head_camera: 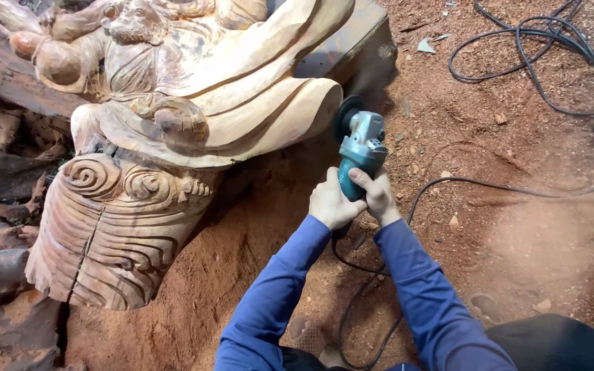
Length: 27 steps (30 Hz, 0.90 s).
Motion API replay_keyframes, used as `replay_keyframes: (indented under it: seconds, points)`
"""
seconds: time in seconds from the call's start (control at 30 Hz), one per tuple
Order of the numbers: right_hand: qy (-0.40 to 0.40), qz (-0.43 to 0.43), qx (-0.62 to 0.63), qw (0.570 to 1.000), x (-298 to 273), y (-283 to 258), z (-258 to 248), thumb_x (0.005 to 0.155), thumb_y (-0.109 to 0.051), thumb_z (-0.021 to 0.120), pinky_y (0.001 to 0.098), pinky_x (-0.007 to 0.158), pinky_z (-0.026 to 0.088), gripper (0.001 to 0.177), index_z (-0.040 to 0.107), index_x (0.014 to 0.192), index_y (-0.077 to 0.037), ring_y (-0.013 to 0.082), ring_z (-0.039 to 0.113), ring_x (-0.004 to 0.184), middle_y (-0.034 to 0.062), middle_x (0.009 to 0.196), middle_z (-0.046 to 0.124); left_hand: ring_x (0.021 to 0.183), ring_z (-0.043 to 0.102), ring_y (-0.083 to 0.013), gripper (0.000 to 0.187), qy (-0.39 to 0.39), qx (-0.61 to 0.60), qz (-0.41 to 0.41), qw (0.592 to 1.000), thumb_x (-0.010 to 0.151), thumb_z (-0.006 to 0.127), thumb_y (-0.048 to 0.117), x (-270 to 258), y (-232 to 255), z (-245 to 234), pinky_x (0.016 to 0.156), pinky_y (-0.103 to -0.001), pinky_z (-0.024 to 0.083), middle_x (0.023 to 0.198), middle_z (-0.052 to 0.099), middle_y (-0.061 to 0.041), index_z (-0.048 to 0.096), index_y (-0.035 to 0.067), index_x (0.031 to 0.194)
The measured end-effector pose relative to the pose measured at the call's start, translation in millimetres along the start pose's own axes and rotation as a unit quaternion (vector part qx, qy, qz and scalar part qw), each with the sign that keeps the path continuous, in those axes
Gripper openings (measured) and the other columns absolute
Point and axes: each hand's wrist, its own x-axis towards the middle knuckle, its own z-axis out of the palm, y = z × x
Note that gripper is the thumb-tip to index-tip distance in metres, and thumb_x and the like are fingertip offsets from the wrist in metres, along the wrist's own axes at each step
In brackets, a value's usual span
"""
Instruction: Sanding a large, intricate wooden sculpture using a power angle grinder to smooth the surface.
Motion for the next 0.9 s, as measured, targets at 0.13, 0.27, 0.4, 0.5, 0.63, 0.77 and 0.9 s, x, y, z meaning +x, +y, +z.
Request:
replay_keyframes:
  seconds: [0.13,0.27,0.4,0.5,0.63,0.77,0.9]
  points:
    - [0.033,0.049,0.037,0.998,-5.2,-15.9,2.4,0.088,-0.029,0.075,0.0286,0.061,0.059,0.034,0.067,0.105,-0.001,0.0121,0.067,0.073,0.0057,0.081,0.065,0.109,0.071,-0.0417,0.073,-0.009,0.009,-0.007,1.0,0.064,0.075,0.051,-6.0,14.5,-3.0,0.095,-0.052,0.057,0.107,0.073,-0.02,0.048,0.016,0.122]
    - [0.005,0.031,0.017,0.999,7.4,-36.1,7.1,0.088,-0.028,0.076,0.0353,0.062,0.061,0.036,0.067,0.111,-0.001,0.0147,0.068,0.079,0.0072,0.086,0.066,0.108,0.071,-0.0428,0.069,0.001,-0.006,-0.005,1.0,0.066,0.073,0.049,-12.5,25.6,-14.8,0.095,-0.052,0.057,0.106,0.073,-0.021,0.047,0.014,0.12]
    - [-0.004,0.048,0.029,0.998,5.7,-40.2,9.9,0.089,-0.027,0.074,0.038,0.066,0.062,0.035,0.067,0.112,-0.002,0.0174,0.068,0.081,0.0078,0.086,0.066,0.108,0.071,-0.0438,0.068,0.005,0.002,-0.012,1.0,0.068,0.071,0.049,-18.3,32.1,-19.9,0.096,-0.053,0.057,0.108,0.072,-0.022,0.046,0.013,0.12]
    - [0.007,0.045,0.037,0.998,-2.4,-51.1,12.1,0.09,-0.025,0.072,0.0356,0.068,0.061,0.033,0.064,0.113,-0.003,0.017,0.068,0.082,0.0076,0.087,0.065,0.107,0.071,-0.0448,0.071,-0.008,0.013,-0.015,1.0,0.067,0.071,0.051,-18.8,23.6,-4.9,0.095,-0.053,0.057,0.107,0.072,-0.023,0.047,0.011,0.12]
    - [0.013,0.051,0.034,0.998,-6.8,0.2,-7.8,0.091,-0.027,0.072,0.0393,0.066,0.062,0.034,0.067,0.111,0.0,0.0198,0.069,0.08,0.0106,0.086,0.066,0.107,0.071,-0.0443,0.07,0.002,0.024,0.003,1.0,0.066,0.073,0.049,-16.5,9.2,-5.4,0.095,-0.052,0.057,0.106,0.072,-0.021,0.048,0.014,0.121]
    - [-0.023,0.013,-0.029,0.999,-7.2,7.6,1.5,0.087,-0.023,0.078,0.0421,0.075,0.058,0.04,0.065,0.118,-0.002,0.0188,0.064,0.092,0.0097,0.093,0.065,0.106,0.071,-0.0455,0.07,0.015,-0.017,0.016,1.0,0.065,0.076,0.046,-17.4,-10.9,-10.3,0.094,-0.054,0.057,0.104,0.072,-0.022,0.048,0.014,0.12]
    - [-0.029,-0.008,-0.039,0.999,-17.3,43.9,3.6,0.087,-0.023,0.08,0.0442,0.081,0.055,0.041,0.064,0.119,-0.001,0.0192,0.061,0.098,0.009,0.097,0.065,0.105,0.071,-0.0448,0.071,0.018,0.02,0.036,0.999,0.063,0.079,0.046,-5.9,-48.9,2.6,0.092,-0.054,0.057,0.101,0.072,-0.022,0.046,0.016,0.119]
